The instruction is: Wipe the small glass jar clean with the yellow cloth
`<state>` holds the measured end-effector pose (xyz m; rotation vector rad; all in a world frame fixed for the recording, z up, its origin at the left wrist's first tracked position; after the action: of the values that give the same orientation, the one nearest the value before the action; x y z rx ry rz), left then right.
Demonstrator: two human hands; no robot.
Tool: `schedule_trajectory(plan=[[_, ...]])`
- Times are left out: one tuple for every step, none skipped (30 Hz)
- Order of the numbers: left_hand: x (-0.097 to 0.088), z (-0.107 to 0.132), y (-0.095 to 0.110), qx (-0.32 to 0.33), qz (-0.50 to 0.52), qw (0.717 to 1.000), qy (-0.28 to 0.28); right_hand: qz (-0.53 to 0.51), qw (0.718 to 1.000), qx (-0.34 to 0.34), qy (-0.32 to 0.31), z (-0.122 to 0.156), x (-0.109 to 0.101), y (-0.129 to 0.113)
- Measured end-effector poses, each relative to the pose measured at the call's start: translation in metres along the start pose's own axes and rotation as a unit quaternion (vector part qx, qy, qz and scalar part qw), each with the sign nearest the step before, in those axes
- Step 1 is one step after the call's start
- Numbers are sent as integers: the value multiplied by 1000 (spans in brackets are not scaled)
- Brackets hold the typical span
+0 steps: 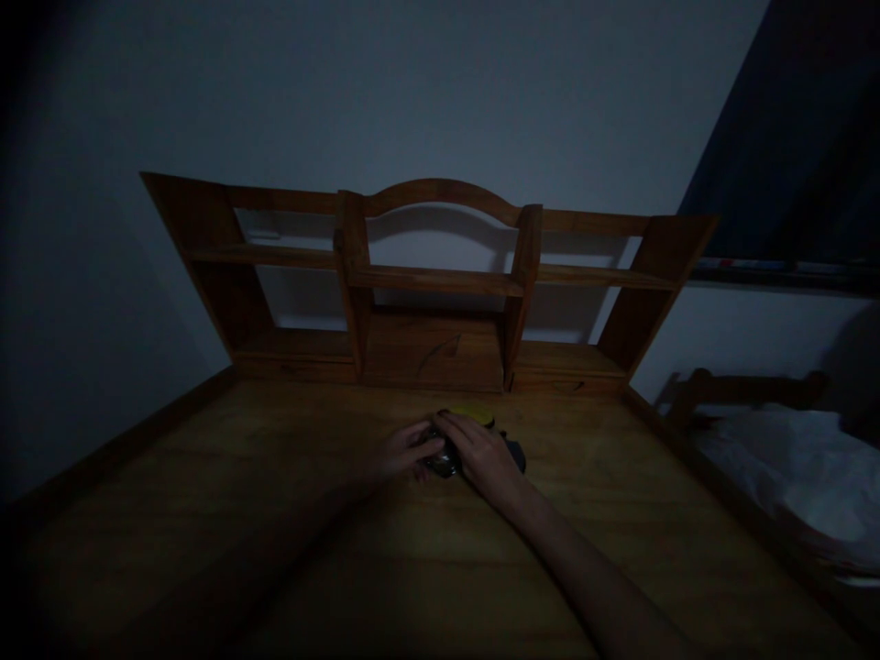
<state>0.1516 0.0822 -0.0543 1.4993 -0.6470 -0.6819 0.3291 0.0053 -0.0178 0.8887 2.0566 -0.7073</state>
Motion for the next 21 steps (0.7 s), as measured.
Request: schedule_trajectory(plan=[[0,0,0,2,0,1000,1,-30,1000,-9,0,-2,0,-1],[0,-1,-1,3,1,1000,4,-58,998,-14,0,-4,0,-1],[1,-2,-2,1,3,1000,7,-80,997,-12,1,-6,1,-1],[1,-3,-2,-3,4,1000,10,-95,995,-6,3,-7,1,0],[1,-4,-3,-7,3,1000,13,-102,995,8,8,-7,2,2],[1,-5,-4,-10,1,1000,16,-101,994,28,14,-7,3,4],[1,-6,-5,-14,-2,1000,15,-96,994,50,22,-6,4,6],[1,-7,-6,-16,-6,1000,13,-88,993,73,32,-4,4,9],[1,-7,-7,-16,-10,1000,11,-80,991,93,43,-3,4,11],[1,-7,-7,-17,-12,1000,10,-74,990,110,52,-1,4,14],[1,-7,-7,-18,-12,1000,11,-71,988,123,59,1,3,16],[1,-7,-7,-19,-10,1000,13,-73,987,131,60,3,3,18],[1,-7,-7,-20,-9,1000,16,-77,986,137,59,5,2,20],[1,-7,-7,-23,-3,1000,21,-84,985,141,55,6,2,22],[1,-7,-7,-27,4,999,26,-92,985,141,48,7,2,24],[1,-7,-7,-31,13,999,29,-101,984,139,43,7,3,25],[2,-7,-6,-38,24,998,33,-113,983,138,39,7,4,26],[2,-7,-6,-46,35,998,36,-128,981,140,38,7,5,27],[2,-8,-6,-55,44,997,39,-147,978,146,38,6,6,28],[2,-8,-6,-62,51,996,40,-168,972,159,41,6,8,28],[2,-8,-6,-68,55,995,40,-191,965,174,45,5,9,29]])
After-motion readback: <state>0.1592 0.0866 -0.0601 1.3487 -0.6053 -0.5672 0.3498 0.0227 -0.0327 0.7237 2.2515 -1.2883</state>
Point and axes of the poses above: each hand's wrist, its own z-axis away from the middle knuckle, its own x-axis out of the palm, y = z × x, the point moved 1 cm from there along -z, towards the middle knuckle, and after that the axes turned 4 degrees about -y, right-handed, at the moved point
